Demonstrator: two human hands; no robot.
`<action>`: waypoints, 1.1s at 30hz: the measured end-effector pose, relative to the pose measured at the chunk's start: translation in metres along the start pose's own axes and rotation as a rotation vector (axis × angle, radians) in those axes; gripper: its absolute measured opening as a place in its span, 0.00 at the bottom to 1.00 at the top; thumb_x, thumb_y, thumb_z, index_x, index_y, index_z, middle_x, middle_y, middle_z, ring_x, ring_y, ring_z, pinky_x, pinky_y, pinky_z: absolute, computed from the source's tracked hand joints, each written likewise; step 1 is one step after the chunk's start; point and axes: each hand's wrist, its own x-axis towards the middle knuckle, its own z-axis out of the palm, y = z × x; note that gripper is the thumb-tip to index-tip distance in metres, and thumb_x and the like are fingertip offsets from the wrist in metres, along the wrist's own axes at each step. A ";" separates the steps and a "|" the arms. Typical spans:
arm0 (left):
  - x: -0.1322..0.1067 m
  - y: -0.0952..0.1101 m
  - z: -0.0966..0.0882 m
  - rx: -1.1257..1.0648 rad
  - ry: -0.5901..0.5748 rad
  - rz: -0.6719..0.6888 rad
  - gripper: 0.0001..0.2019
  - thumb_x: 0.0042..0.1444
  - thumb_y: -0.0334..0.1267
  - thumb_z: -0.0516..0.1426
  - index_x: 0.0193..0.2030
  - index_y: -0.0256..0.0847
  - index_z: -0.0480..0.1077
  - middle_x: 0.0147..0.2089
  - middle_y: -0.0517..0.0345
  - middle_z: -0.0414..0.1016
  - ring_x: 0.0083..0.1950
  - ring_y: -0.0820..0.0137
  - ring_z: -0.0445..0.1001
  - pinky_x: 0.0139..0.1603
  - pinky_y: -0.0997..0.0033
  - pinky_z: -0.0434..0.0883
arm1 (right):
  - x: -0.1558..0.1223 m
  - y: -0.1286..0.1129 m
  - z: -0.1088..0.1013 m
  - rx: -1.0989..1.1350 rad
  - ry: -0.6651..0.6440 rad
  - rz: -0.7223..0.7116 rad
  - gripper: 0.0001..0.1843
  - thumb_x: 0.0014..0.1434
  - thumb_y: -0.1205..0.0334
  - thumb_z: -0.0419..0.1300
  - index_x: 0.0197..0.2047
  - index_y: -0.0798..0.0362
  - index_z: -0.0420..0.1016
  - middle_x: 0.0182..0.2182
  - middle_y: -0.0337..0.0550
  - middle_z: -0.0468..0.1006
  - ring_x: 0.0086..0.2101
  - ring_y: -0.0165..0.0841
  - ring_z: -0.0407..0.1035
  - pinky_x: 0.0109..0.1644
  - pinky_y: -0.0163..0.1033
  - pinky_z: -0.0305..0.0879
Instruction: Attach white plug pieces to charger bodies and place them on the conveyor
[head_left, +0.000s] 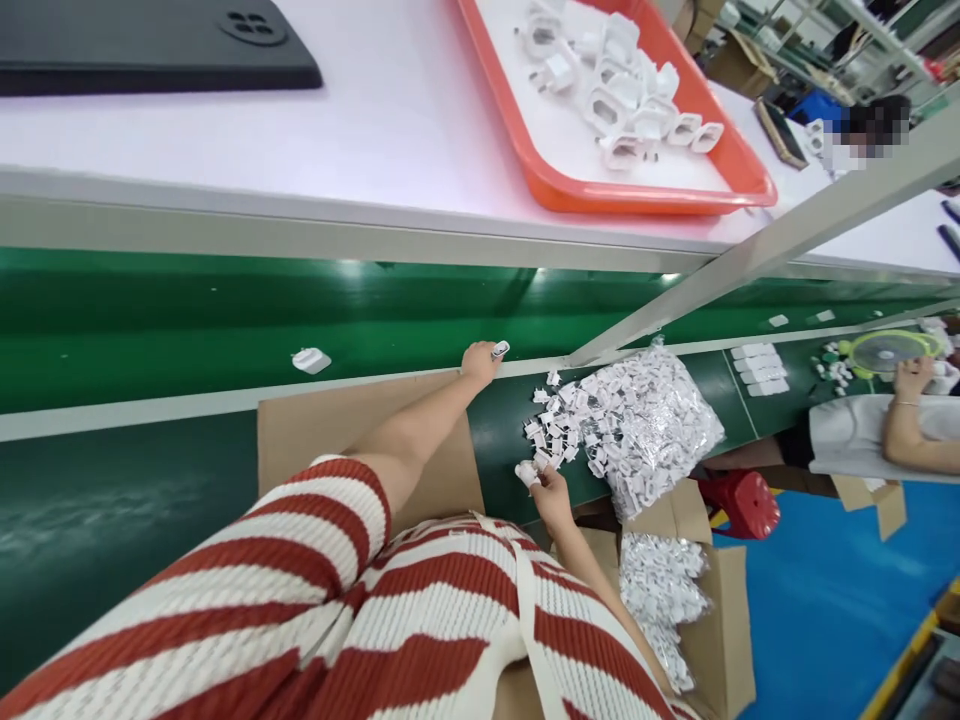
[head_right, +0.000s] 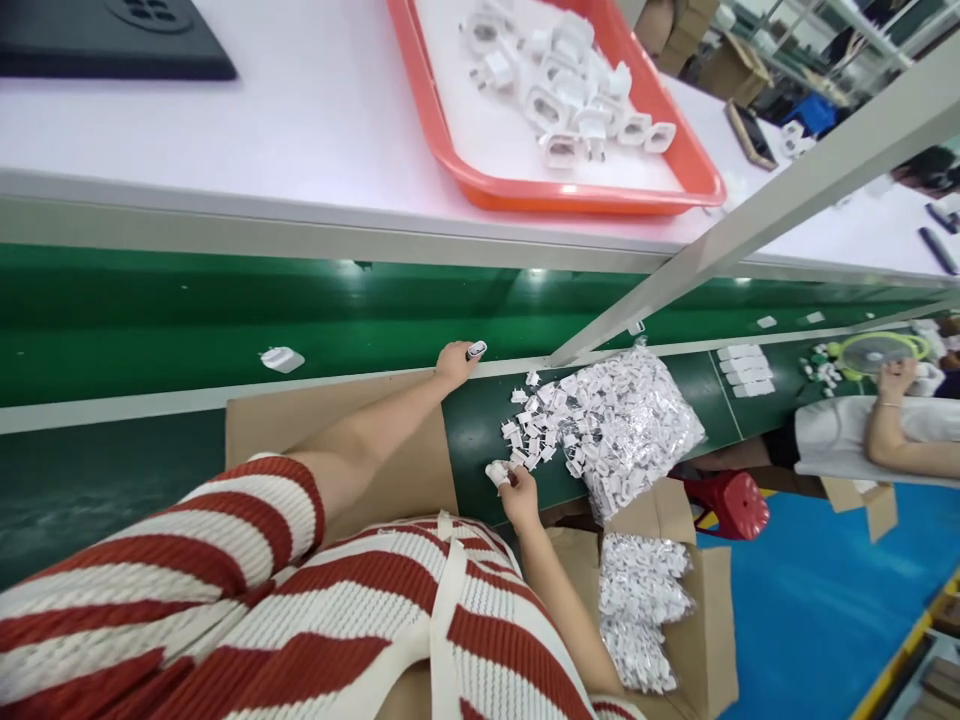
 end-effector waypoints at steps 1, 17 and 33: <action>-0.016 -0.006 -0.005 -0.010 -0.007 0.026 0.15 0.63 0.38 0.59 0.53 0.35 0.79 0.54 0.36 0.78 0.59 0.45 0.71 0.62 0.50 0.64 | 0.000 0.000 0.002 0.029 0.002 0.015 0.23 0.45 0.44 0.69 0.41 0.49 0.77 0.34 0.44 0.83 0.37 0.42 0.77 0.37 0.43 0.74; -0.303 -0.096 -0.038 -0.085 0.175 -0.066 0.16 0.61 0.43 0.61 0.53 0.42 0.79 0.56 0.43 0.78 0.60 0.50 0.70 0.66 0.49 0.62 | 0.043 -0.042 0.085 -0.178 -0.561 -0.049 0.08 0.56 0.59 0.62 0.40 0.50 0.73 0.37 0.44 0.83 0.41 0.37 0.80 0.45 0.43 0.77; -0.293 -0.107 -0.024 -0.198 0.294 -0.148 0.17 0.54 0.47 0.68 0.49 0.45 0.81 0.53 0.47 0.79 0.58 0.53 0.72 0.63 0.55 0.64 | 0.027 -0.052 0.145 -1.203 -0.675 -0.879 0.14 0.62 0.75 0.53 0.43 0.54 0.79 0.49 0.53 0.77 0.54 0.44 0.67 0.61 0.45 0.61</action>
